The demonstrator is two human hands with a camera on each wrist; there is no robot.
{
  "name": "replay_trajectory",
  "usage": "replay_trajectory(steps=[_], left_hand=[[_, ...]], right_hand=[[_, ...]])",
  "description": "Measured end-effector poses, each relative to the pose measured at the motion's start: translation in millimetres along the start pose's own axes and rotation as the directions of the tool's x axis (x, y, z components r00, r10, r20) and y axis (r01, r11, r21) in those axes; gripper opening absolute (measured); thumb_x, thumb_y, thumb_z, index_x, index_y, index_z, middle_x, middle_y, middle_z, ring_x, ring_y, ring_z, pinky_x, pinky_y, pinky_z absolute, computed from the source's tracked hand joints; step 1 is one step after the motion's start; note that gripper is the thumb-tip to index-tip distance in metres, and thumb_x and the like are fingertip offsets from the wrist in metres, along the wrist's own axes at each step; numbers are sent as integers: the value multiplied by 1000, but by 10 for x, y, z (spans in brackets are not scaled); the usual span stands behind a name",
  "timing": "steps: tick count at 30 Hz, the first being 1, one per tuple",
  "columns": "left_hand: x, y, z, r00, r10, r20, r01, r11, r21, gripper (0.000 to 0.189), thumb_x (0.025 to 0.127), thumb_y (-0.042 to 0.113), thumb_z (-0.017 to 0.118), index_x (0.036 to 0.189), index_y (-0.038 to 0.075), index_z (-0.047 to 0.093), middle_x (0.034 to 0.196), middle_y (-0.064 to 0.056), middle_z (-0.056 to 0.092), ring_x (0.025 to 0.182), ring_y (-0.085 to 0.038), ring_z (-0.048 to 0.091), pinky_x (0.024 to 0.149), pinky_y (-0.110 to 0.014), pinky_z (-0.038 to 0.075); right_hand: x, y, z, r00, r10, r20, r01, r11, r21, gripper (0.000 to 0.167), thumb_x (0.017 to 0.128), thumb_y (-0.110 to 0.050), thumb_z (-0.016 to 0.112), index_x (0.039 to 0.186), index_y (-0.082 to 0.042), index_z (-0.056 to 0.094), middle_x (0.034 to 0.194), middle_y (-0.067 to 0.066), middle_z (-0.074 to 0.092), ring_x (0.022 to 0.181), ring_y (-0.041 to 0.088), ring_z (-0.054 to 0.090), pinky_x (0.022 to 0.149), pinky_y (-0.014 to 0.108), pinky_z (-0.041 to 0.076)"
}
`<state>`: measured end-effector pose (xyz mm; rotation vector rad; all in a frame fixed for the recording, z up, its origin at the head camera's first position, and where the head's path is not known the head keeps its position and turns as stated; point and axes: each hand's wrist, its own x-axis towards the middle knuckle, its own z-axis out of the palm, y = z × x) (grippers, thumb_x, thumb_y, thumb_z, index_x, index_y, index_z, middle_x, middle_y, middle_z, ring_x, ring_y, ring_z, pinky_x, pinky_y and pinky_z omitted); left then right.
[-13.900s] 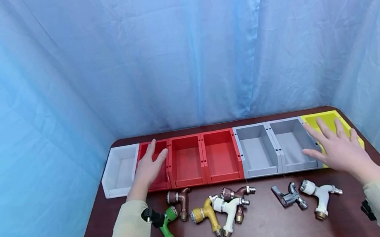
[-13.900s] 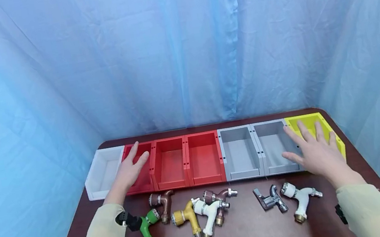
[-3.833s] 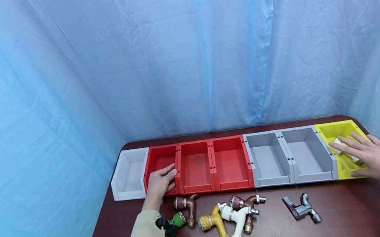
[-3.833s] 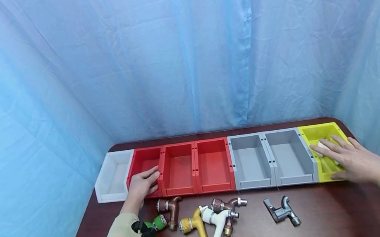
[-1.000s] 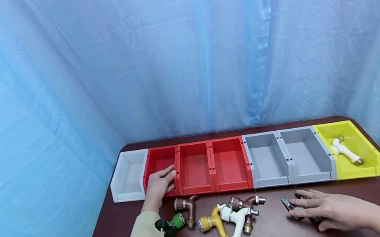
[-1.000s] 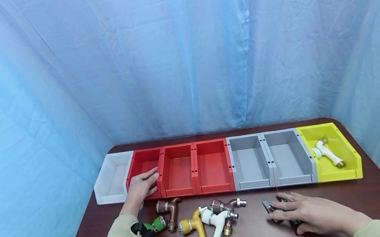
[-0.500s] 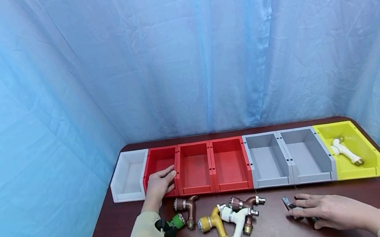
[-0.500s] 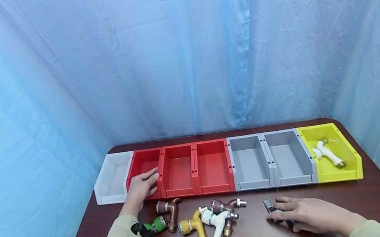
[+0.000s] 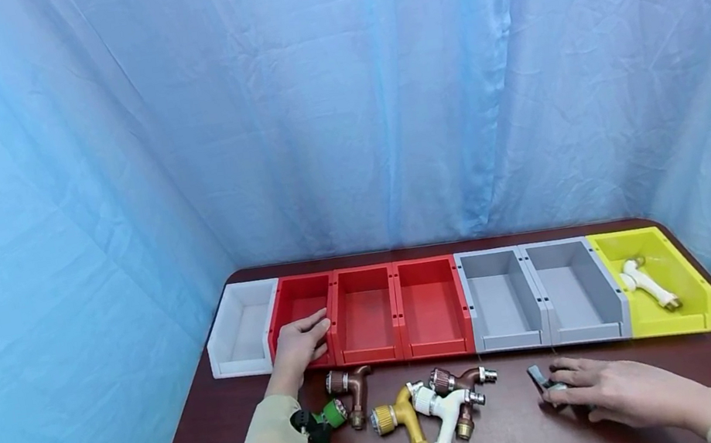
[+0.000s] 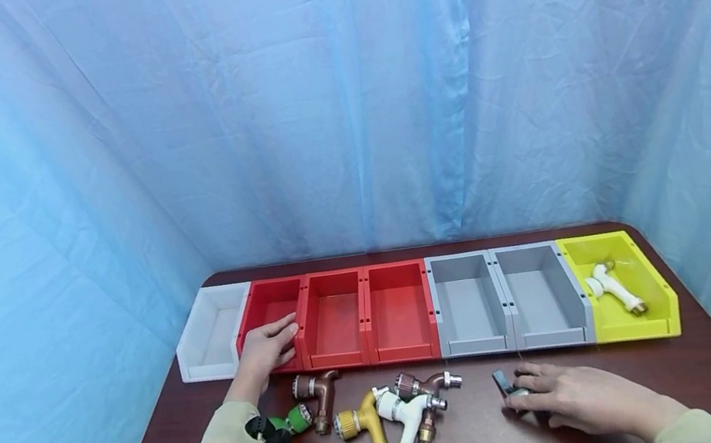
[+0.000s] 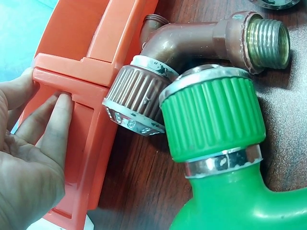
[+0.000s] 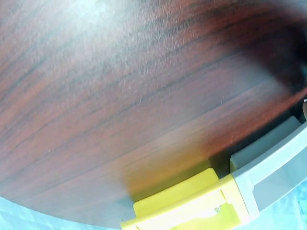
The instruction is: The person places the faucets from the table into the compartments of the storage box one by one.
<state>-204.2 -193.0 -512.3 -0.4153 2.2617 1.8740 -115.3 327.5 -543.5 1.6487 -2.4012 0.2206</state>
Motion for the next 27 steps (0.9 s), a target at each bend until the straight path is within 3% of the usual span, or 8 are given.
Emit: replay_trajectory(steps=[9,12,14,16,20,24,27], left_hand=[[-1,20,6,1000,-12,-11,12,1000,2,46,99,27,69,144,18,61,146,-17,56,124,-37,63,93,-42,58],[1,21,3,1000,-14,-13,14,1000,4,46,99,28,69,144,18,61,146,-17,56,124,-37,62,93,-42,58],[4,18,2,1000,-14,-16,14,1000,5,46,99,28,69,144,19,61,146,-17,56,124,-36,62,94,-42,57],[7,11,0,1000,-14,-16,14,1000,2,46,99,28,69,144,19,62,146,-16,57,124,-35,63,94,-42,57],[15,-8,3,1000,-5,-19,5,1000,7,45,100,28,68,143,19,62,145,-16,58,123,-32,65,93,-41,58],[20,-7,2,1000,-2,-23,2,1000,12,44,100,28,68,143,20,63,144,-15,59,121,-31,66,92,-40,58],[28,-2,0,1000,-6,-25,7,1000,13,44,100,28,68,143,21,63,144,-15,59,120,-30,66,92,-40,58]], right_hand=[[-68,121,-81,997,35,-62,-42,994,-105,77,68,-29,89,141,-30,63,131,7,69,124,28,61,80,29,59],[-74,142,-118,997,40,-59,-47,992,-119,70,75,-32,86,142,-32,62,132,6,69,123,29,61,82,30,58],[-72,148,-145,997,37,-63,-44,992,-119,56,89,-36,77,142,-30,62,133,6,68,125,28,60,83,30,57],[-69,156,-177,996,42,-75,-51,991,-124,42,102,-41,60,142,-30,62,134,6,68,130,25,57,84,29,56],[-59,182,-257,992,64,-112,-82,983,-162,49,112,-42,26,141,-31,63,134,6,67,138,19,51,82,31,56],[-59,228,-339,987,91,-135,-117,972,-203,55,114,-36,16,140,-32,64,136,7,67,143,17,45,82,27,54],[-62,272,-385,984,111,-138,-137,970,-199,54,114,-30,17,140,-27,65,139,9,64,147,19,41,105,19,42]])
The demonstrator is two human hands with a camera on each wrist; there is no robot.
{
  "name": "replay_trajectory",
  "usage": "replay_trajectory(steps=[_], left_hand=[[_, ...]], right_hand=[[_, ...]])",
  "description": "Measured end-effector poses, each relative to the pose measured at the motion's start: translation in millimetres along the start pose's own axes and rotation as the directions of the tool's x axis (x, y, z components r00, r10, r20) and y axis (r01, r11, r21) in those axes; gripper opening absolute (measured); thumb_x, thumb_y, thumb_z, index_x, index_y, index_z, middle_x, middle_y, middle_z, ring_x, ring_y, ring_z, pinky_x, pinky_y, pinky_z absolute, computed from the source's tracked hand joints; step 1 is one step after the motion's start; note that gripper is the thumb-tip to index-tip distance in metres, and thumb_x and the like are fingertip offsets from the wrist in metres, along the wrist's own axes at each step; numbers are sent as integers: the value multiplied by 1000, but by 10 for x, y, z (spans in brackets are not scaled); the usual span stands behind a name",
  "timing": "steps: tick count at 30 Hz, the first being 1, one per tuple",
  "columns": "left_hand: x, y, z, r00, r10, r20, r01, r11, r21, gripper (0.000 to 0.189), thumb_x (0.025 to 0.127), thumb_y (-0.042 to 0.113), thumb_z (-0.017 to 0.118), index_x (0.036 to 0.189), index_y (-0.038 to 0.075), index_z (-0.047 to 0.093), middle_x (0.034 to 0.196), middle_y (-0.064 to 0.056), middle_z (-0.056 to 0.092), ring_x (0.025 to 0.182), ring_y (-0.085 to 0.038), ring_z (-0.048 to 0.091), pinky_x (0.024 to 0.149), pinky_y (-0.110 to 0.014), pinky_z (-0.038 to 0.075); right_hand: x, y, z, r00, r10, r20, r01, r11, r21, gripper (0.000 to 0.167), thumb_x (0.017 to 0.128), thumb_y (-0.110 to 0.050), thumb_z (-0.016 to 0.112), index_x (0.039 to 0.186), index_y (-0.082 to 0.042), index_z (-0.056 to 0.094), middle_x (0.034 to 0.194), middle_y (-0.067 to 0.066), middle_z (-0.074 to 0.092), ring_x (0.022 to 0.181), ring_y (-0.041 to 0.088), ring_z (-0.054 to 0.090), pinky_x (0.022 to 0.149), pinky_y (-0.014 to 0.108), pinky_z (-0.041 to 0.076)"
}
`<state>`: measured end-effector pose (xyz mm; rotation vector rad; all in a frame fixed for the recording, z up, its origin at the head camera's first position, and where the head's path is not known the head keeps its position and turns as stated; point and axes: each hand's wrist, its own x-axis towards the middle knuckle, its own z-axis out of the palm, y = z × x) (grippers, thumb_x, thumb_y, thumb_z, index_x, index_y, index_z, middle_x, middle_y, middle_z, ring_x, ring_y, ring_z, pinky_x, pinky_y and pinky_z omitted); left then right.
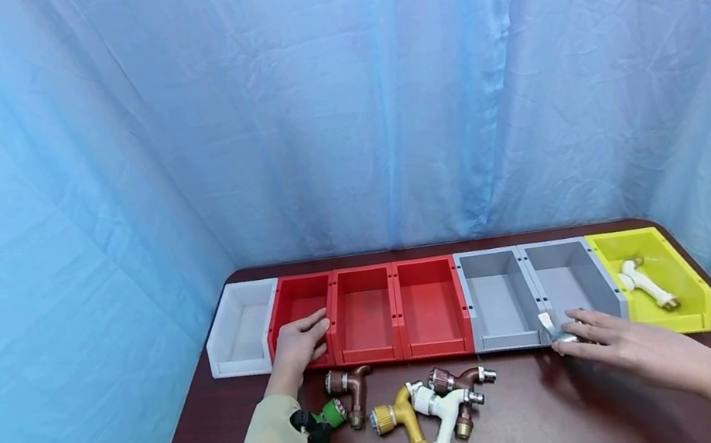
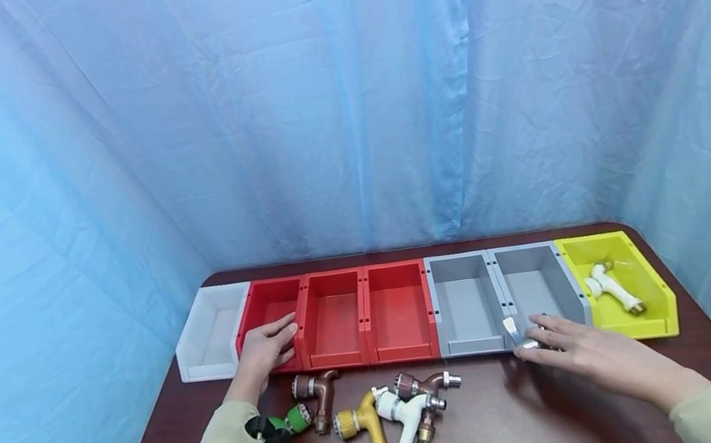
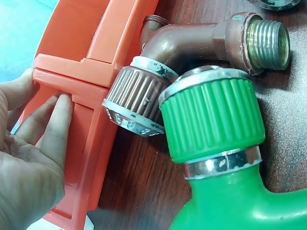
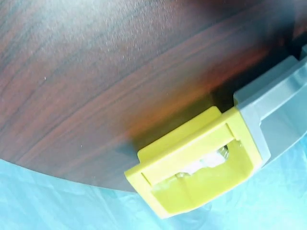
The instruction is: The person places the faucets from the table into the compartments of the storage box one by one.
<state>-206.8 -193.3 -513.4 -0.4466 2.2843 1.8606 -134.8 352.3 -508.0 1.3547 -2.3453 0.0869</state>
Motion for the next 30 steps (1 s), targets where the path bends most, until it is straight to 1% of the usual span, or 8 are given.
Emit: replay_trajectory(steps=[6,9,14,16,20,23,27,30], left_hand=[[-2,-2,3,1000,3,4,-3,1000,-6,45,99,28,69,143,20,62,144,-16,58,121,-32,66,94,-40,57],[-12,3,5,1000,1,-1,-1,1000,3,45,99,29,69,143,20,63,144,-16,59,121,-32,65,94,-40,57],[-9,6,6,1000,-3,-7,3,1000,11,45,99,29,69,143,20,62,143,-16,59,121,-32,65,93,-40,58],[-4,8,5,1000,-8,-8,8,1000,9,45,99,29,69,143,20,63,143,-15,59,121,-32,65,93,-40,58],[3,8,2,1000,-6,-2,6,1000,7,46,99,29,69,143,20,62,144,-16,57,123,-33,63,93,-41,58],[5,2,2,1000,-3,-2,3,1000,9,45,100,29,68,143,20,62,145,-17,57,123,-34,63,93,-41,58],[1,-3,4,1000,-4,-4,4,1000,4,44,99,28,69,142,21,63,144,-15,58,122,-32,65,93,-40,58],[-11,-3,5,1000,3,0,-3,1000,2,45,99,28,69,143,20,63,145,-16,58,122,-33,64,93,-41,58]], right_hand=[[-5,112,-46,996,71,45,-71,997,8,56,114,-33,14,144,-21,60,154,3,50,150,21,34,120,10,9],[-14,169,-58,992,108,63,-106,994,-22,58,114,-35,13,145,-23,60,150,4,55,147,22,39,116,11,21],[-44,261,-52,979,170,116,-165,985,-48,42,108,-16,47,148,-25,56,147,5,58,148,20,38,87,29,54],[-65,312,-27,978,175,114,-171,984,-46,41,109,-18,44,149,-25,55,146,5,59,149,18,35,82,37,57],[-71,412,23,985,162,58,-158,986,-56,64,111,-41,7,145,-24,59,136,7,65,149,17,37,117,25,34],[-60,477,48,988,156,21,-155,987,-46,64,110,-45,11,141,-23,62,131,8,68,146,17,42,121,30,30],[-55,535,67,987,158,27,-157,987,-41,67,109,-47,10,139,-23,64,129,8,70,136,23,51,84,52,57],[-60,551,68,982,179,57,-177,984,-38,68,108,-48,8,140,-23,63,131,9,69,130,29,55,81,55,58]])
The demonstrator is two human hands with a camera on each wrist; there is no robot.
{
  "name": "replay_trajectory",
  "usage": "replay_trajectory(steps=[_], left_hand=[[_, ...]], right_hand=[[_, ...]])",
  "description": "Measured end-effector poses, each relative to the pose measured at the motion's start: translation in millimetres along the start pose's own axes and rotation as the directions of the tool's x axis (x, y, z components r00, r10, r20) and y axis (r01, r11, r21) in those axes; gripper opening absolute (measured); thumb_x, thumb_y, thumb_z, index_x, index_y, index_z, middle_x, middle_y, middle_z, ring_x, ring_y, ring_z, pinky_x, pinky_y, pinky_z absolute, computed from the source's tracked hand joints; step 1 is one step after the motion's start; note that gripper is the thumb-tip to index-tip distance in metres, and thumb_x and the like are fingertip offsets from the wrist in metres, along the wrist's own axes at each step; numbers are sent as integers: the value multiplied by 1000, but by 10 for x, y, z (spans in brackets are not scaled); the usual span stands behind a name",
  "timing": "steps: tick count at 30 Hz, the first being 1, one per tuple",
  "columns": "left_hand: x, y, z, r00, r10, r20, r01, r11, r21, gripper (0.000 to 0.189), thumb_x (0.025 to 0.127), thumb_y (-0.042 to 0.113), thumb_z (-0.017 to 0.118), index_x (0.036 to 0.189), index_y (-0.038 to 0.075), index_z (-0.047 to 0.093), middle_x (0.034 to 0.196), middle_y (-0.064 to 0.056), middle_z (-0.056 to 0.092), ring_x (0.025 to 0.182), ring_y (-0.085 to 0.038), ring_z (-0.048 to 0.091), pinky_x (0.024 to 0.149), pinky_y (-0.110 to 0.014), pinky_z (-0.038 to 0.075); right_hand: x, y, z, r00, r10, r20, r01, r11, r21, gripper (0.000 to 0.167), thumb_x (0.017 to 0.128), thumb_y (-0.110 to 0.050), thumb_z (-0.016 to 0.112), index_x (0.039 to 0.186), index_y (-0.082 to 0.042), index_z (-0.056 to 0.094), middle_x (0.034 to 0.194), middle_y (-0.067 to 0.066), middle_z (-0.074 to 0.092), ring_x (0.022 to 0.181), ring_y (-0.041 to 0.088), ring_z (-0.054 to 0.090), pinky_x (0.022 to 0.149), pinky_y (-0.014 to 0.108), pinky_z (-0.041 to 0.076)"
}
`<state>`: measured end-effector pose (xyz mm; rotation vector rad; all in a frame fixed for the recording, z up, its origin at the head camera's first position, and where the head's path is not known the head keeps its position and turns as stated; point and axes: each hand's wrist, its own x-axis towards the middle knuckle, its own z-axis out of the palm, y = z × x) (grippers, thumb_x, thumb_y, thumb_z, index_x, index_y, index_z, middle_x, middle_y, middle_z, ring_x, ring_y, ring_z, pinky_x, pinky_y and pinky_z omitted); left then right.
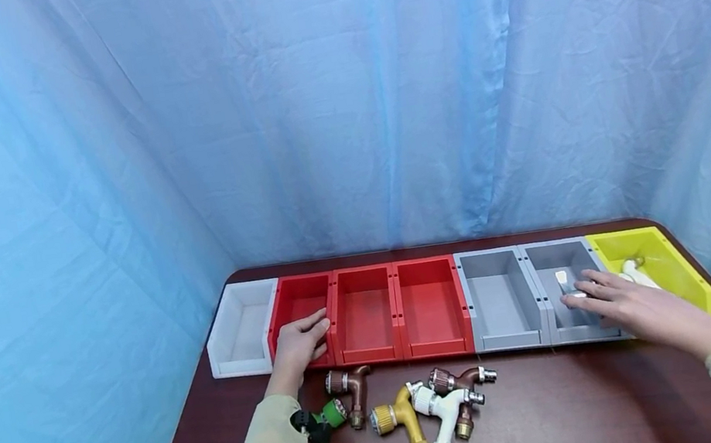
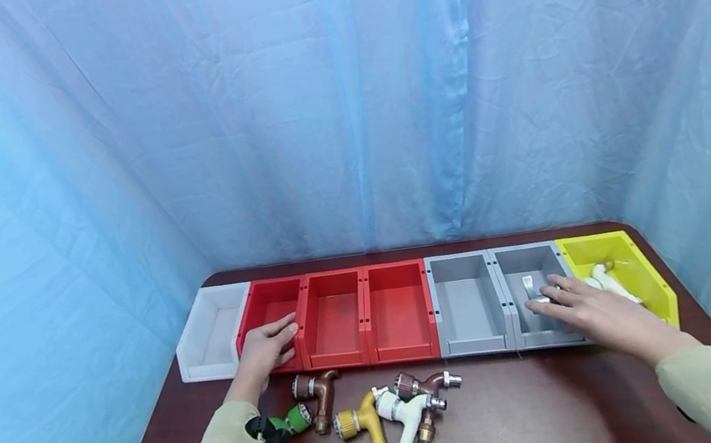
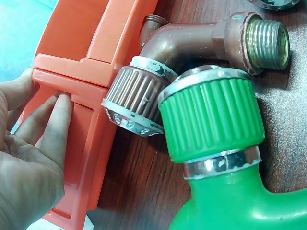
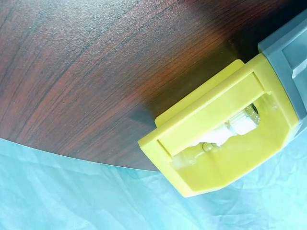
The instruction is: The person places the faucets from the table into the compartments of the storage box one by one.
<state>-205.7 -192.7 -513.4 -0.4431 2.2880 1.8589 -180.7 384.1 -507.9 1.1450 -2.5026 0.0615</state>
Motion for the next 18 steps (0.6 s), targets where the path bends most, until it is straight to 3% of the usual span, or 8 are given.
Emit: replay_trajectory(steps=[9,16,18], left_hand=[[-10,4,1,1000,1,11,-1,1000,-14,47,99,30,69,143,18,62,144,-16,58,123,-34,64,92,-41,58],[-7,-4,-4,1000,3,7,-3,1000,-12,46,99,28,70,143,19,62,144,-16,59,123,-34,64,92,-41,58],[-5,-14,-7,1000,5,8,-5,1000,-8,46,99,28,70,143,19,62,144,-16,58,122,-34,64,92,-41,58]], right_hand=[[-29,15,14,998,38,54,-37,999,-22,69,104,-55,11,145,-26,59,136,6,67,133,27,54,83,46,58],[-51,37,24,996,42,72,-44,999,23,67,103,-51,13,147,-25,57,137,7,66,137,30,50,88,57,56],[-52,44,27,996,47,75,-48,999,14,57,103,-50,28,147,-26,57,137,6,66,137,29,50,92,55,56]])
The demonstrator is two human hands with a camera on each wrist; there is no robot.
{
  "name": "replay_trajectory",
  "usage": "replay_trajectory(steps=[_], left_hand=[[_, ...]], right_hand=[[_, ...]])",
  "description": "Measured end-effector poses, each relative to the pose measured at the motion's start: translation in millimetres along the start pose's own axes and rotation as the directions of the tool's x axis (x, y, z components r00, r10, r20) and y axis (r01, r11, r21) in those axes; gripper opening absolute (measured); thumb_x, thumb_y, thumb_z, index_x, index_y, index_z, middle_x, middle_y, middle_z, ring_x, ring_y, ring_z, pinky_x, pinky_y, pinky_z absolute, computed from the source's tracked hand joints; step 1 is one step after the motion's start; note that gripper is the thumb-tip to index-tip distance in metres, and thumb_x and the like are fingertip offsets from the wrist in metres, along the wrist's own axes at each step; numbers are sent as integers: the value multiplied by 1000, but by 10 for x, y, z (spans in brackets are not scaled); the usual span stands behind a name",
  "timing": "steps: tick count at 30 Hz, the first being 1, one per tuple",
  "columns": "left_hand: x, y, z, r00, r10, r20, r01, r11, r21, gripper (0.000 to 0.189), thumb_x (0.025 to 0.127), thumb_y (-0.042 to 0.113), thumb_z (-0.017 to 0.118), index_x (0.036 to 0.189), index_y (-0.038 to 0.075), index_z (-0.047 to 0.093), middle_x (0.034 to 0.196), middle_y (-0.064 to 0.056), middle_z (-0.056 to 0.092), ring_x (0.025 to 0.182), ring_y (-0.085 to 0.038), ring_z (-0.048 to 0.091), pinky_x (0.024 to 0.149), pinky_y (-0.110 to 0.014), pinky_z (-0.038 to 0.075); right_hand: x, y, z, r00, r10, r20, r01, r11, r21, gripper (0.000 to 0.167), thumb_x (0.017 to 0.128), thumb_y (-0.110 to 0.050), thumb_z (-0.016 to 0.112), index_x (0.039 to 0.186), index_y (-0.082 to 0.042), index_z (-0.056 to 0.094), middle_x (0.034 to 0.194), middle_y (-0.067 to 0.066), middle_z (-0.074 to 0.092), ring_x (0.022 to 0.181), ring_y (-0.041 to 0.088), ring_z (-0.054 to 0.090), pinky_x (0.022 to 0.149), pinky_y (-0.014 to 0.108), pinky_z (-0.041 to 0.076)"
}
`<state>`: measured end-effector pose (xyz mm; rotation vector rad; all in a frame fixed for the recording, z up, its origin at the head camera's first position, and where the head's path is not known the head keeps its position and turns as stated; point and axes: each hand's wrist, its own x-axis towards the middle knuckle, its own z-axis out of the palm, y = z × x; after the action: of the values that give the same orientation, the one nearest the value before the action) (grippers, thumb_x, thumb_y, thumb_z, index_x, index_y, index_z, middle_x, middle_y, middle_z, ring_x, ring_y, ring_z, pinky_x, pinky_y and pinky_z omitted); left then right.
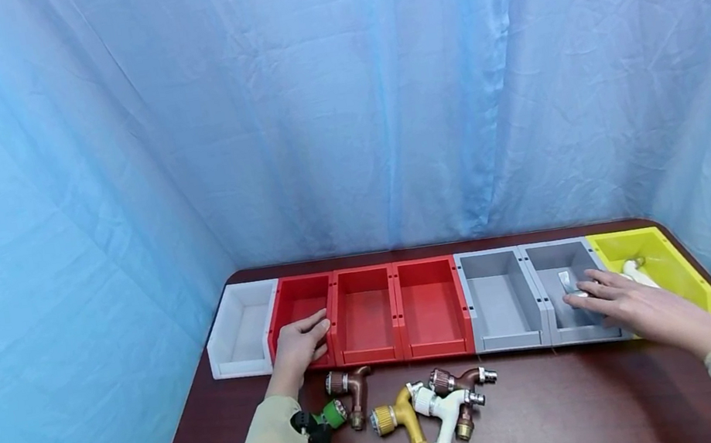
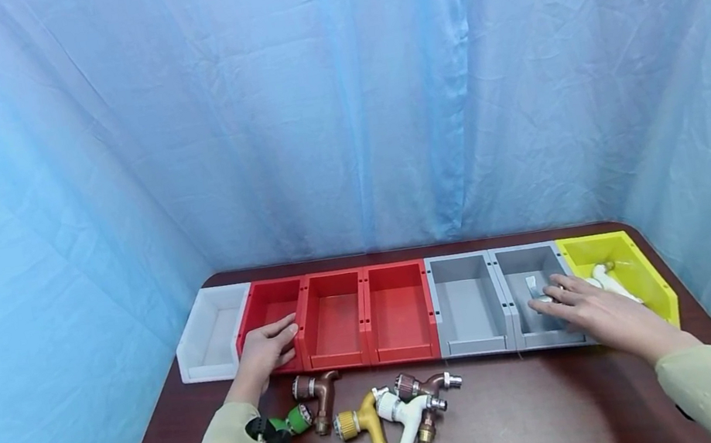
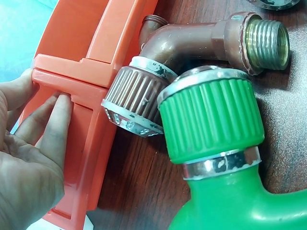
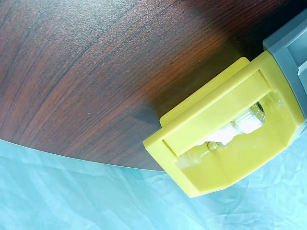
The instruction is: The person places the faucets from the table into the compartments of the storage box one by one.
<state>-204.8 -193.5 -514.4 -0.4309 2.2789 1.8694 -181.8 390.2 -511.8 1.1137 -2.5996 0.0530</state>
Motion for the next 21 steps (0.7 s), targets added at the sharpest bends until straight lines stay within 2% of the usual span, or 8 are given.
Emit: replay_trajectory(steps=[2,5,7,10,12,15,18,21], left_hand=[[2,-4,-1,1000,-2,0,2,1000,0,46,99,28,70,143,19,62,144,-16,58,123,-34,64,92,-40,58],[6,-10,1,1000,4,4,-4,1000,3,47,99,28,70,143,18,62,144,-16,58,123,-34,64,93,-41,58],[10,-11,2,1000,6,4,-6,1000,2,47,99,28,70,143,19,62,144,-16,58,123,-34,63,94,-41,58],[10,-19,2,1000,14,2,-14,1000,8,47,99,29,69,144,18,62,143,-17,58,122,-34,63,93,-41,58],[12,-22,1,1000,12,-3,-12,1000,7,47,99,29,70,143,18,62,143,-16,58,122,-34,64,92,-40,59],[21,-25,-2,1000,13,-6,-13,1000,5,46,99,30,69,143,18,62,144,-16,58,122,-34,64,92,-40,59],[25,-18,-3,1000,13,-4,-13,1000,1,46,99,28,69,143,19,62,145,-16,57,123,-34,63,92,-41,59],[19,-1,-2,1000,9,-2,-9,1000,1,45,100,28,68,143,19,62,146,-15,56,125,-34,63,93,-41,58]], right_hand=[[6,11,8,1000,-3,-4,3,1000,5,52,100,-44,53,148,-25,56,138,7,65,140,27,48,109,47,48],[34,36,19,999,-31,-29,32,999,18,71,83,-35,79,148,-21,56,144,9,61,150,20,37,124,29,23],[54,65,37,996,-62,-58,64,997,34,73,83,-40,78,149,-17,55,150,10,54,154,13,25,125,23,7],[75,83,38,991,-91,-100,95,995,35,68,92,-54,63,146,-12,57,152,10,52,155,6,12,126,25,4],[78,81,36,989,-94,-113,98,995,28,68,95,-58,57,145,-12,59,149,11,55,154,5,11,126,26,5],[78,51,16,991,-77,-107,79,997,13,67,90,-51,71,144,-13,60,142,14,61,154,3,9,127,27,5],[73,34,11,993,-64,-98,65,998,8,68,86,-44,77,144,-13,60,140,15,63,154,2,8,126,26,4],[59,33,22,993,-62,-103,63,998,5,66,90,-48,71,144,-13,60,141,14,62,155,9,18,126,26,3]])
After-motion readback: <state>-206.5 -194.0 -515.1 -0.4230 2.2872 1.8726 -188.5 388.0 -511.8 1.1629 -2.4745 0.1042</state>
